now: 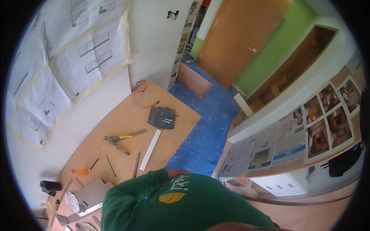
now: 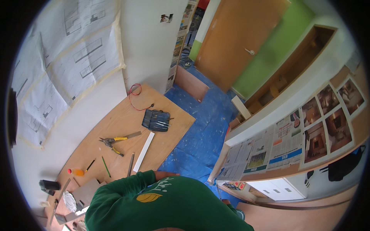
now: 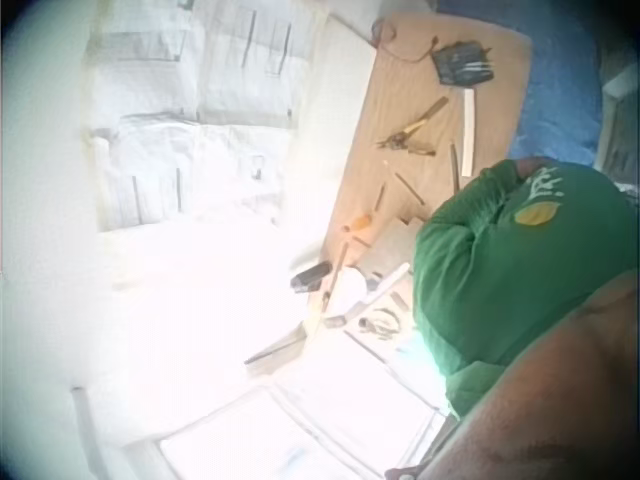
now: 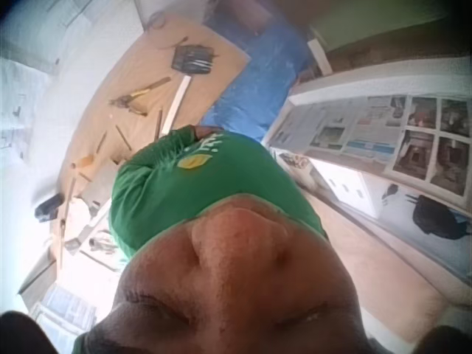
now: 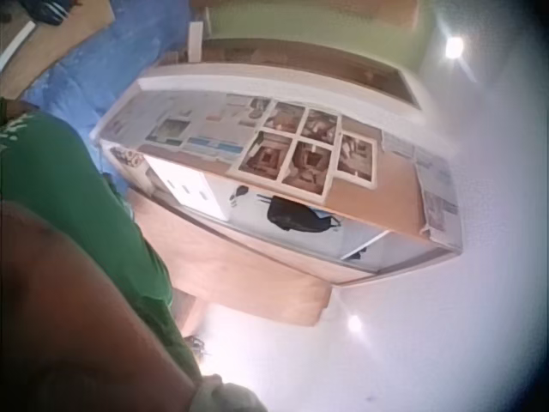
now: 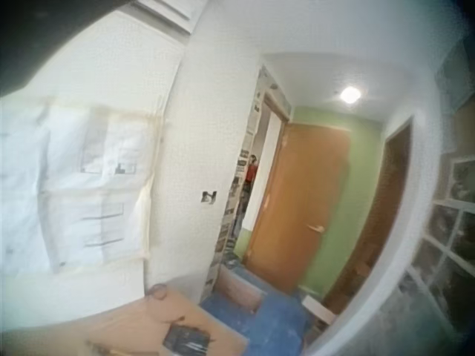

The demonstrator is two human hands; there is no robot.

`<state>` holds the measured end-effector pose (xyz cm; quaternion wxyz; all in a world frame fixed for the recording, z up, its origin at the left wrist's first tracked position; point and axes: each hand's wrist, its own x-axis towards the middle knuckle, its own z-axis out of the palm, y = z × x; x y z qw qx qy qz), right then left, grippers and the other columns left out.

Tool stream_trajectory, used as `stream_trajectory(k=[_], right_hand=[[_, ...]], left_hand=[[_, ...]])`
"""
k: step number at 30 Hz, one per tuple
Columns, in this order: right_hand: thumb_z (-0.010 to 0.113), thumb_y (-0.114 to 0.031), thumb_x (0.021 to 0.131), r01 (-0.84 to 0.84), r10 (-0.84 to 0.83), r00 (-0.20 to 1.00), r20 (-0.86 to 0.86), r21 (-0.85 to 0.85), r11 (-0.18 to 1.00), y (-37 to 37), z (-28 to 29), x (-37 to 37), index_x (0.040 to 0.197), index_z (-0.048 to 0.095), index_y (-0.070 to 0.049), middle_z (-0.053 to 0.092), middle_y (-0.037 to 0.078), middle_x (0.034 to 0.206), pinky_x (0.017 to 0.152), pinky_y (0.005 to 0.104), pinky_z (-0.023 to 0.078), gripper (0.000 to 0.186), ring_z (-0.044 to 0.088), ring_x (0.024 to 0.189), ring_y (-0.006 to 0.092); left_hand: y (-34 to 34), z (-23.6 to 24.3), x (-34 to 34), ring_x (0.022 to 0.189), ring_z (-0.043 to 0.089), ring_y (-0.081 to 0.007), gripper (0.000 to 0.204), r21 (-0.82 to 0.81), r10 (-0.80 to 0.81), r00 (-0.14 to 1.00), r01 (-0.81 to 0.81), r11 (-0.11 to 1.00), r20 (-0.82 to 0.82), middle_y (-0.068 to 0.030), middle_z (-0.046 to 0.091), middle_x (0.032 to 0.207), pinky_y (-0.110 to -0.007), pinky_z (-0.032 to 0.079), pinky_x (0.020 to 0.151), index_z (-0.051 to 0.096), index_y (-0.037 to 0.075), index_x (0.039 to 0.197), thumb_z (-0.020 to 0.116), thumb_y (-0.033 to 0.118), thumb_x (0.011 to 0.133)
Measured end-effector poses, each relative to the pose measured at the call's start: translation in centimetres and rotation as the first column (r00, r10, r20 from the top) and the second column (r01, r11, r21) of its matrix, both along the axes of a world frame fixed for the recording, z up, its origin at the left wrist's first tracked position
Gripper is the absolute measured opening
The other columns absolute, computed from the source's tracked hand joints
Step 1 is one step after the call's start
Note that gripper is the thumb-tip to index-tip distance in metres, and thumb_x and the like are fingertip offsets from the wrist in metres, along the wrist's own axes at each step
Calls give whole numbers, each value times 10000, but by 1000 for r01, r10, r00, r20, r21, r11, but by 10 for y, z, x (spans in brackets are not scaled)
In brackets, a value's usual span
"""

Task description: The person sharpens a chisel on a sharpening stone, then uses the chisel to carve a recess into a white cabinet door to fit a metal hinge. The person repeatedly checks the fit and continues chiseling until the hinge sits flush.

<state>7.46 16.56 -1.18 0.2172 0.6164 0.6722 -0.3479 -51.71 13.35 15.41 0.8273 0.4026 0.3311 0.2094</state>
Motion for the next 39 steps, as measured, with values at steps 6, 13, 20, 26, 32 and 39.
stream_trajectory(k=[6, 13, 20, 26, 32, 39], right_hand=[[688, -514, 926, -129, 128, 991, 26, 44, 991, 42, 35, -24, 880, 731, -48, 698, 132, 738, 670, 420, 544, 470, 680, 669, 288], [682, -539, 919, -222, 221, 975, 24, 81, 972, 84, 71, -57, 893, 740, -43, 712, 139, 756, 701, 423, 549, 500, 697, 712, 300], [677, -563, 913, -256, 259, 966, -17, 116, 960, 108, 92, -87, 906, 750, -38, 725, 145, 774, 732, 427, 554, 530, 714, 755, 312], [652, -620, 901, -200, 206, 977, -52, 89, 976, 118, 96, -108, 935, 762, -52, 750, 162, 853, 794, 464, 557, 579, 733, 847, 350], [600, -650, 904, -230, 232, 973, -21, 64, 971, 119, 68, -86, 994, 756, -116, 755, 177, 960, 857, 491, 548, 564, 724, 912, 373], [548, -646, 922, -267, 265, 963, 50, 58, 962, 107, 61, -81, 1059, 739, -176, 746, 178, 1012, 890, 488, 540, 526, 711, 961, 375]], left_hand=[[3, 68, -55, 1231, 596, -177, 513, 143, 227, 900, -297, 944, 373, -145, 633, 1392, -345, 433, 1102, 669, 35, 1313, 421, 437, 1113], [20, -16, -86, 1088, 655, -199, 376, 295, 737, 672, -721, 627, 78, -121, 743, 1146, -338, 493, 987, 699, -2, 1041, 495, 312, 1081], [-17, -26, -97, 919, 679, -205, 416, 389, 667, 620, -543, 744, -413, -112, 747, 927, -342, 517, 871, 694, 7, 960, 471, 336, 1081], [-24, -75, -85, 870, 672, -204, 233, 252, 797, 589, -757, 602, -133, -93, 725, 912, -333, 528, 840, 688, 24, 917, 605, 221, 1009], [-11, -69, -80, 869, 682, -178, 53, 384, 802, 597, -744, 547, 12, -65, 715, 948, -317, 553, 823, 710, 36, 904, 747, 69, 885], [-11, -40, -85, 850, 663, -129, 180, 455, 780, 602, -655, 604, -169, -42, 724, 895, -304, 544, 794, 732, 27, 955, 778, 197, 919]])
